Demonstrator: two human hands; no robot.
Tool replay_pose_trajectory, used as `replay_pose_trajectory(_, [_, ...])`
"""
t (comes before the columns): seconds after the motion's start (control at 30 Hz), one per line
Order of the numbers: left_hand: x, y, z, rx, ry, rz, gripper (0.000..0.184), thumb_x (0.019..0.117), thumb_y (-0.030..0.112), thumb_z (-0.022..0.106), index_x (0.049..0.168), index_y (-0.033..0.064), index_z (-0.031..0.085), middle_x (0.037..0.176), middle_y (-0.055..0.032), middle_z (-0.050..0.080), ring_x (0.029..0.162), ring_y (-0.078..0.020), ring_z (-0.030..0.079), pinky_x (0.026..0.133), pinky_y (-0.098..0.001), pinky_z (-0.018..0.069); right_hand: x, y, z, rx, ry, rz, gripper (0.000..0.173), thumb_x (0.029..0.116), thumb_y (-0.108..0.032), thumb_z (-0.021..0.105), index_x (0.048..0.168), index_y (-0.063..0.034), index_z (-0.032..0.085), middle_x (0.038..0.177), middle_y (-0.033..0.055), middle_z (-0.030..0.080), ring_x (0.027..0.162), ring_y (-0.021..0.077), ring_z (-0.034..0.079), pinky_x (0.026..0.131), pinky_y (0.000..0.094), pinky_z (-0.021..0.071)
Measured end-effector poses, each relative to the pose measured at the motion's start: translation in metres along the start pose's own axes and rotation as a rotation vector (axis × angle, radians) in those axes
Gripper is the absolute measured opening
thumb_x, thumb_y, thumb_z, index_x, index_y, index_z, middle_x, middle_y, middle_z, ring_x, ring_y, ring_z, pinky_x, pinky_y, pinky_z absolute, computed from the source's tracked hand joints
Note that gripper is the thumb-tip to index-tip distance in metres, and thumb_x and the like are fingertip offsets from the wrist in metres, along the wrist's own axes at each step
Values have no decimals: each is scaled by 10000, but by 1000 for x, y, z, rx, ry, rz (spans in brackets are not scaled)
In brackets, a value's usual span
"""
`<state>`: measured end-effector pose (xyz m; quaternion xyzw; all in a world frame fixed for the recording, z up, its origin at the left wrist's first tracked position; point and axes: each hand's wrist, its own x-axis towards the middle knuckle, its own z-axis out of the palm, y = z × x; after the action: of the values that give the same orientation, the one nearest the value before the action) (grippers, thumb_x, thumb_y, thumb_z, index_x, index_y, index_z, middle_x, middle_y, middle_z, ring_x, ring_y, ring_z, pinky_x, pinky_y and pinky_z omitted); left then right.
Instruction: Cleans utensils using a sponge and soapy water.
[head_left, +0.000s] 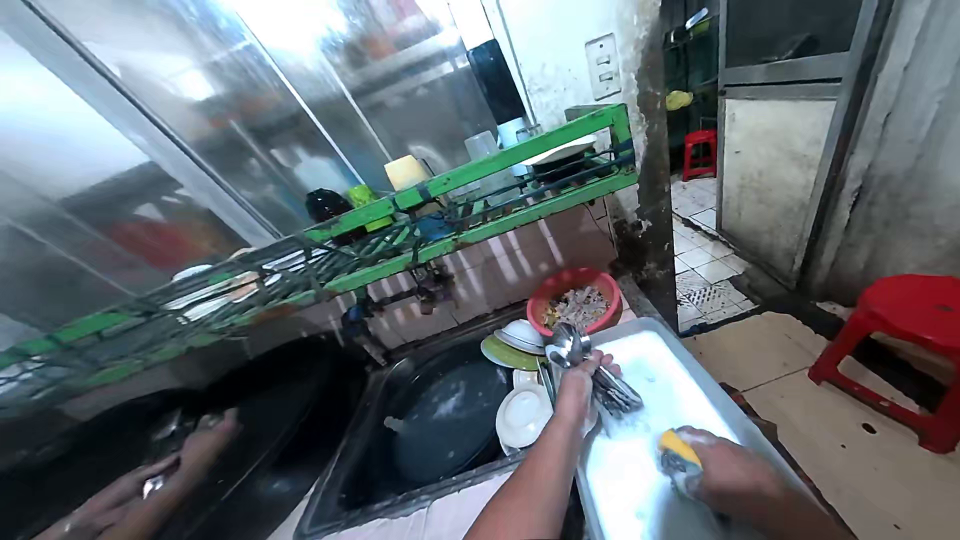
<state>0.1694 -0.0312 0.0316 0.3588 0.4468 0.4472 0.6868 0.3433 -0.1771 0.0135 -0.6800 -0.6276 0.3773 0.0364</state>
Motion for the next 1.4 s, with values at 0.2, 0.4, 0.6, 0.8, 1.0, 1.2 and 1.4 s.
replay_pose_trajectory(0.2, [-10,30,6,-363,61,-77,267,1034,29,480,1298,-9,501,1069,-198,683,869,-287,711,747,-432,607,-4,-1,-10,499,307,62,607,859,-238,765,1408,-60,578,1299,228,650,1218,367,625,1050,590,473])
replay_pose_trajectory(0.4, [-18,20,2,-555,5,-109,261,1076,86,412,1314,20,497,1087,-177,677,919,-284,702,786,-440,599,-3,-40,7,1717,476,-148,398,1028,-171,435,1410,-67,407,1053,130,696,893,210,724,745,395,631])
replay_pose_trajectory(0.6, [-25,36,3,-602,-117,-114,210,1077,80,393,1243,26,509,1068,-175,694,952,-314,714,837,-491,598,11,-73,4,2041,564,-135,257,1083,-195,347,1213,-63,526,909,110,704,789,193,723,662,388,630])
replay_pose_trajectory(0.8, [12,81,-38,-520,-12,-19,110,1044,98,449,1012,43,539,694,-72,553,555,-184,578,552,-331,564,9,-48,1,1665,737,-42,431,995,-86,460,1422,-107,399,1032,72,673,840,146,706,684,363,622])
replay_pose_trajectory(1.0, [2,89,-39,42,-322,-200,201,1079,160,475,1114,3,597,707,-62,611,519,-133,571,507,-266,528,-10,-66,-54,948,673,-42,659,691,-21,703,1333,-45,554,1126,85,691,962,148,693,805,364,602])
replay_pose_trajectory(1.2, [-35,51,-17,321,-686,-400,318,1105,229,409,1148,-6,619,905,-90,733,765,-185,709,757,-367,606,-10,-89,-98,897,535,-214,581,681,-22,688,1253,-82,607,1006,34,734,871,114,717,759,319,616])
replay_pose_trajectory(1.4, [-40,34,-16,271,-593,-440,218,1091,203,467,1058,58,626,671,30,573,564,-78,572,586,-246,547,5,-59,-80,1141,598,-179,676,808,-46,603,1456,-56,408,1069,75,693,859,125,709,736,314,617])
